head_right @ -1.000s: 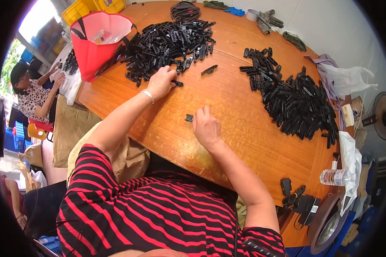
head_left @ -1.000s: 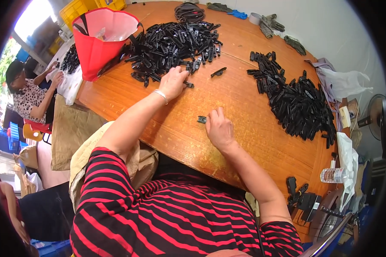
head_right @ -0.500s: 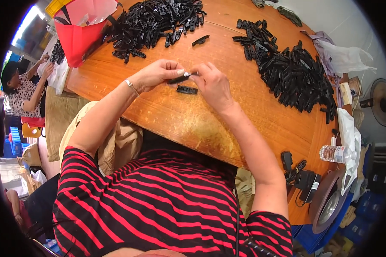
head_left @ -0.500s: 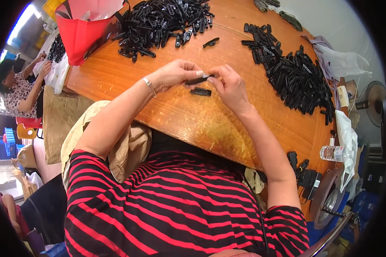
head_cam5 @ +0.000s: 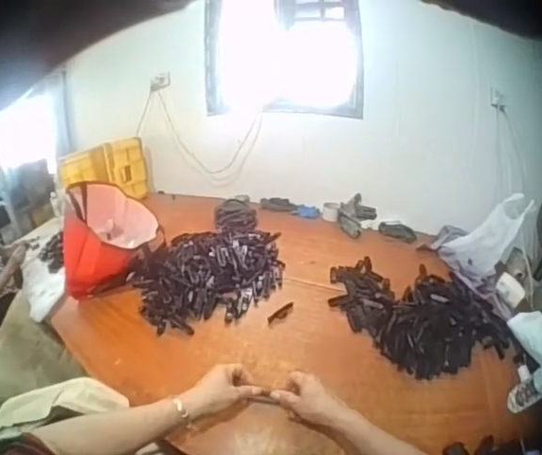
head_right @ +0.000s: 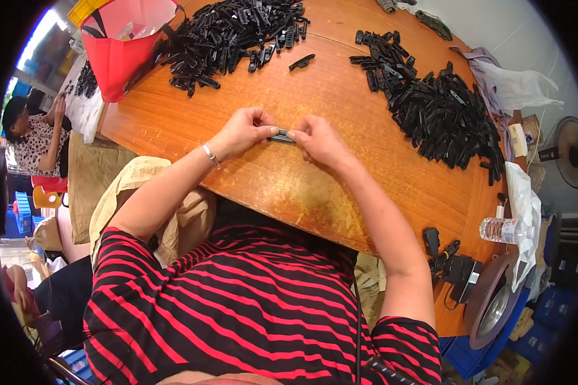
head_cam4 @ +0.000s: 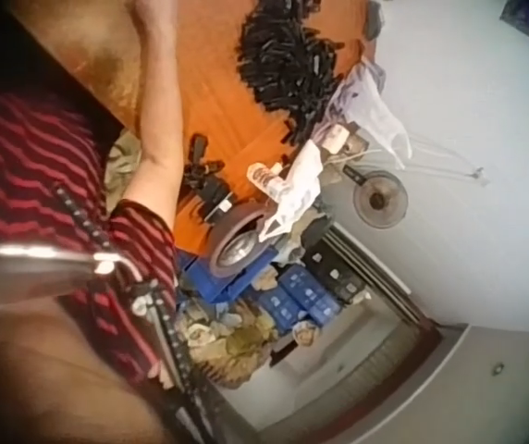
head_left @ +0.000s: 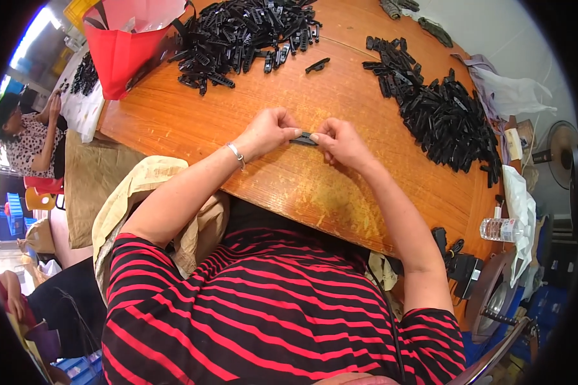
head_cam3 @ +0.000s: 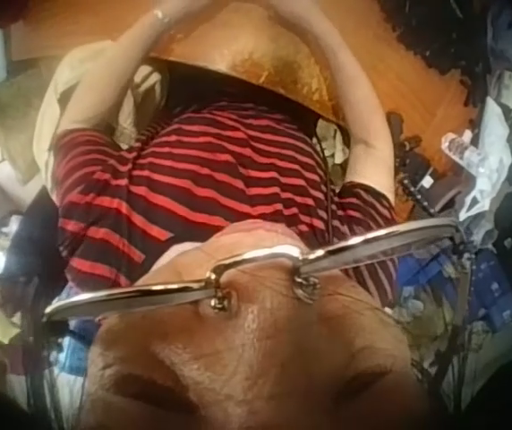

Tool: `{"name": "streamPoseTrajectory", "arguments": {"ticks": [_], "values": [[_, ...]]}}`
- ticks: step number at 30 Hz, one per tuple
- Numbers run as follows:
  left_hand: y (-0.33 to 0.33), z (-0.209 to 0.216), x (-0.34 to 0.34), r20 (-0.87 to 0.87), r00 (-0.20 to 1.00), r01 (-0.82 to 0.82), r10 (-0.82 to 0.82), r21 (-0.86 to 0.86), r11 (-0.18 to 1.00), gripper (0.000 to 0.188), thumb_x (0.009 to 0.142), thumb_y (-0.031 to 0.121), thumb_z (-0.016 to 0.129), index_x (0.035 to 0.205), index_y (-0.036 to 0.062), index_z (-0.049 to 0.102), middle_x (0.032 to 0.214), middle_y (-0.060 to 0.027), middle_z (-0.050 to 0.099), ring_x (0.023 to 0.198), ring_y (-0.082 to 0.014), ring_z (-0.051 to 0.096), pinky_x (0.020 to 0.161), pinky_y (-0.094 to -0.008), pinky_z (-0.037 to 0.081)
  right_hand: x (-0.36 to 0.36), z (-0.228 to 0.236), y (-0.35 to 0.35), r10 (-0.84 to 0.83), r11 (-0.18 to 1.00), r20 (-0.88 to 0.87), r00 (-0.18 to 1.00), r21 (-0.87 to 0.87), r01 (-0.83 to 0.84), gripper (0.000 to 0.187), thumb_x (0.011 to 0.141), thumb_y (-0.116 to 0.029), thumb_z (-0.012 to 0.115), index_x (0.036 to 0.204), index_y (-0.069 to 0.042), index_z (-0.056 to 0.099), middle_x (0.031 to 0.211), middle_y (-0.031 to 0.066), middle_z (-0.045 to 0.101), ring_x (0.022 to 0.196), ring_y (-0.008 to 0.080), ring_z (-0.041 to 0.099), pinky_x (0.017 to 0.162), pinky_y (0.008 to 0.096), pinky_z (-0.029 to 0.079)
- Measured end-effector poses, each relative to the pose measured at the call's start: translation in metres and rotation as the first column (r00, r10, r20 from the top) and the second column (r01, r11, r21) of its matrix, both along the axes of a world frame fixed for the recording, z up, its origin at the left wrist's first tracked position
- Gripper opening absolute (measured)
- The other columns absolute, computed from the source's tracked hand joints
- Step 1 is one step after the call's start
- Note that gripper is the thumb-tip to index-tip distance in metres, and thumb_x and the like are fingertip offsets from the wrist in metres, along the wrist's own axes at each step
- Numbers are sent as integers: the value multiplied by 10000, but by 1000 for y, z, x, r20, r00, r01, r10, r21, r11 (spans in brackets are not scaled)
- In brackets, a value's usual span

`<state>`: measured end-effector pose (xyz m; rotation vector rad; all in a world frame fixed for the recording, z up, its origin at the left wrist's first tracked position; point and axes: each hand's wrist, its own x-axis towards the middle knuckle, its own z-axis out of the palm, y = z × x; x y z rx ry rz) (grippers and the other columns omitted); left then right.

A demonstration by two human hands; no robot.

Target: Assembling small black plastic hardware components at a workstation.

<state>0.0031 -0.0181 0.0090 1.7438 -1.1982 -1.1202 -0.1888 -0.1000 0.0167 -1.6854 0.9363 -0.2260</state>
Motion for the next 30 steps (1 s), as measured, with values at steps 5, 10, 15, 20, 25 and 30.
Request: {"name": "streamPoseTrajectory", "arguments": {"ticks": [5,10,15,20,25,30], "values": [[0,-1,1,86,996,-13,14,-11,1000,171,822,145,740,835,9,636,698,-37,630,585,-96,578,544,-257,468,6,-3,1,-12,999,22,1000,42,11,185,900,-156,659,848,-20,546,601,28,556,445,102,504,385,265,374],[-1,6,4,-73,997,3,7,136,991,182,832,130,740,804,16,601,674,-38,614,551,-96,569,504,-245,452,14,13,-7,48,991,-122,991,127,-33,197,917,-158,650,859,-3,543,619,37,582,456,103,541,388,265,427],[-7,10,3,-17,1000,9,-6,218,976,202,833,141,740,800,29,575,661,-46,610,556,-113,586,505,-255,458,19,23,-28,163,965,-224,961,238,-108,217,915,-165,658,835,1,544,592,59,594,444,135,570,378,279,458],[-6,6,-2,227,969,70,-99,133,989,251,820,189,751,829,30,557,678,-75,638,577,-168,613,565,-310,481,19,26,-27,187,968,-309,932,220,-121,242,910,-171,670,795,-4,538,591,86,616,449,152,595,369,287,462],[-1,-4,0,339,937,70,-87,64,996,286,828,261,743,922,28,607,757,-101,674,677,-210,648,647,-338,501,11,14,-8,93,984,-163,982,168,-66,228,910,-153,665,806,-2,530,596,81,597,458,143,578,374,281,425],[13,1,4,242,960,145,-143,10,989,325,844,284,734,997,9,653,791,-94,673,694,-181,641,655,-307,512,-6,10,21,35,990,108,994,134,-50,172,917,-109,637,850,3,526,598,67,569,471,124,553,400,273,413]]}}
